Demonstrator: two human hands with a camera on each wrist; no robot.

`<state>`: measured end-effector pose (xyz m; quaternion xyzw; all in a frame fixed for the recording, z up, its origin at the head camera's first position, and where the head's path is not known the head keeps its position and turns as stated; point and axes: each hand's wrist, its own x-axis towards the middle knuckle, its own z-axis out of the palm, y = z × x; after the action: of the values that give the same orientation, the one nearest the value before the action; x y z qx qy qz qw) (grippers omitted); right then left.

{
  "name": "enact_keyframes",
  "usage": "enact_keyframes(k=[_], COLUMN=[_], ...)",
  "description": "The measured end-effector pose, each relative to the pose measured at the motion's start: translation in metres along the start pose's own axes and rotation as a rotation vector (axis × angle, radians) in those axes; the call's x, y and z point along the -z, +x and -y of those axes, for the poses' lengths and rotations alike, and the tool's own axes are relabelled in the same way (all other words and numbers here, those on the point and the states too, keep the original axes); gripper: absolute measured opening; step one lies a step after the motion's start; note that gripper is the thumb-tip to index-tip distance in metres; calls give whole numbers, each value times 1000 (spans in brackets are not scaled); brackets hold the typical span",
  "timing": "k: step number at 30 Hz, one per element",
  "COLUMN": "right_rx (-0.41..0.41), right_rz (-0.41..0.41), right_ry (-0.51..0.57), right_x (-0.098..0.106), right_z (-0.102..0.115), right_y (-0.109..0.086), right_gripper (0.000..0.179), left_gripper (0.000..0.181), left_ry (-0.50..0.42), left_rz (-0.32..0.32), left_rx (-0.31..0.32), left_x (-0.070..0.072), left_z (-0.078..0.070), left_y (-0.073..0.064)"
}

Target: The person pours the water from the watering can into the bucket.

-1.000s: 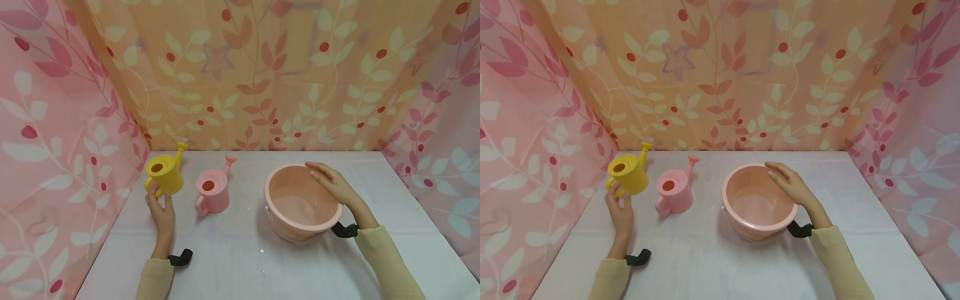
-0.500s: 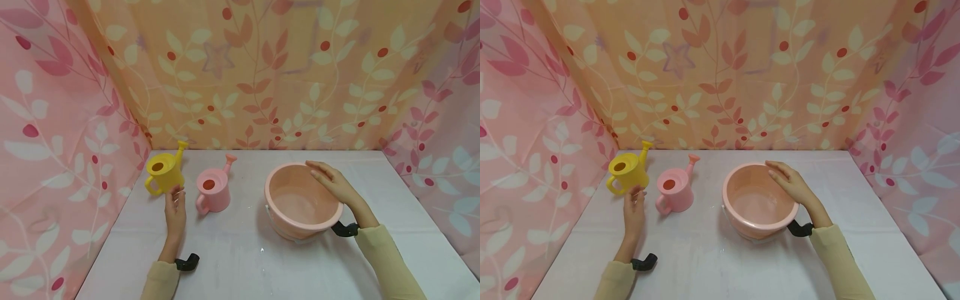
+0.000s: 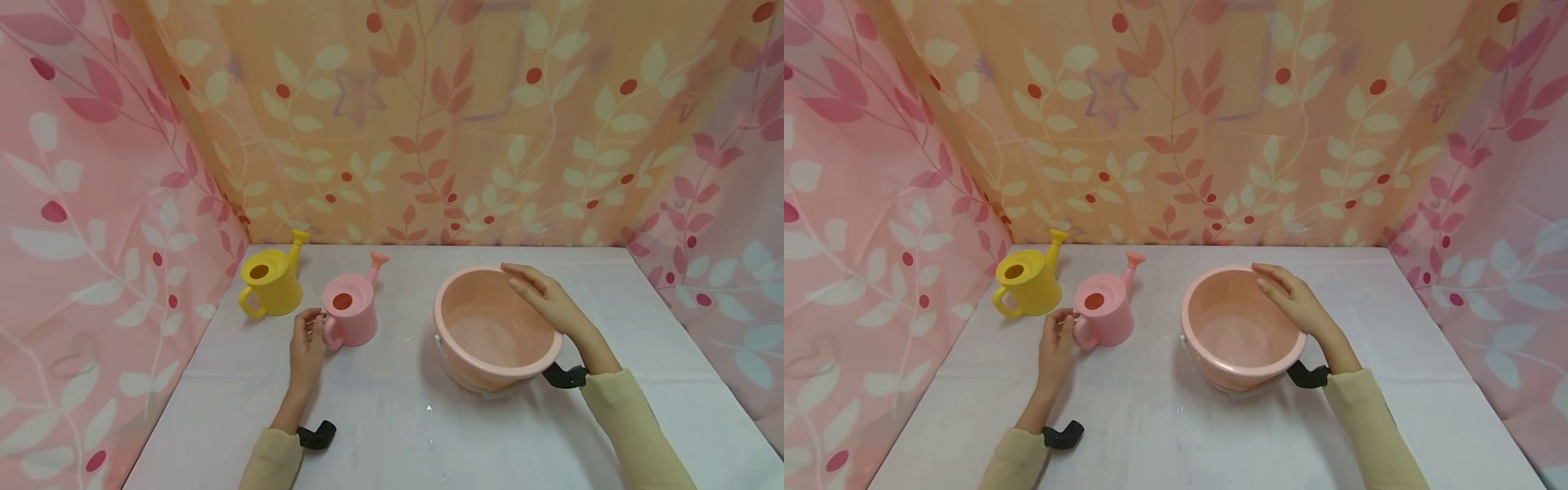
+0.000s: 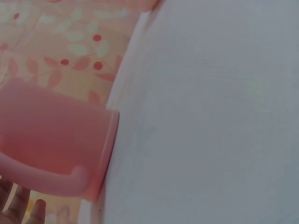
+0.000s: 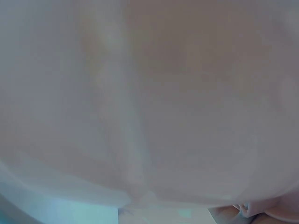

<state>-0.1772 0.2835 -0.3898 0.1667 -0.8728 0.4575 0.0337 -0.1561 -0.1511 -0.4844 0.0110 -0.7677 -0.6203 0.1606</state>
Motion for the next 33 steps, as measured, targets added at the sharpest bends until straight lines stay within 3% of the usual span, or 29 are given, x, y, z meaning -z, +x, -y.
enact_keyframes(k=[9,17,20,27,33], right_rx=[5,1,4,3,-1], right_rz=[4,2,1,3,9], right_ry=[9,4,13,12,4], right_x=[0,0,0,0,1], right_z=[3,1,1,0,1], right_y=[-1,0,-1,-1,-1], right_gripper=[41,41,41,41,41], left_gripper=[34,34,34,36,34], left_ry=[28,-18,-31,-82,-145], left_rz=[32,71,69,35,18], left_rx=[-17,24,41,27,38], left_x=[-9,-10,-11,-20,-24], left_z=[2,-31,-25,8,10], left_y=[-6,-16,-15,-8,-7])
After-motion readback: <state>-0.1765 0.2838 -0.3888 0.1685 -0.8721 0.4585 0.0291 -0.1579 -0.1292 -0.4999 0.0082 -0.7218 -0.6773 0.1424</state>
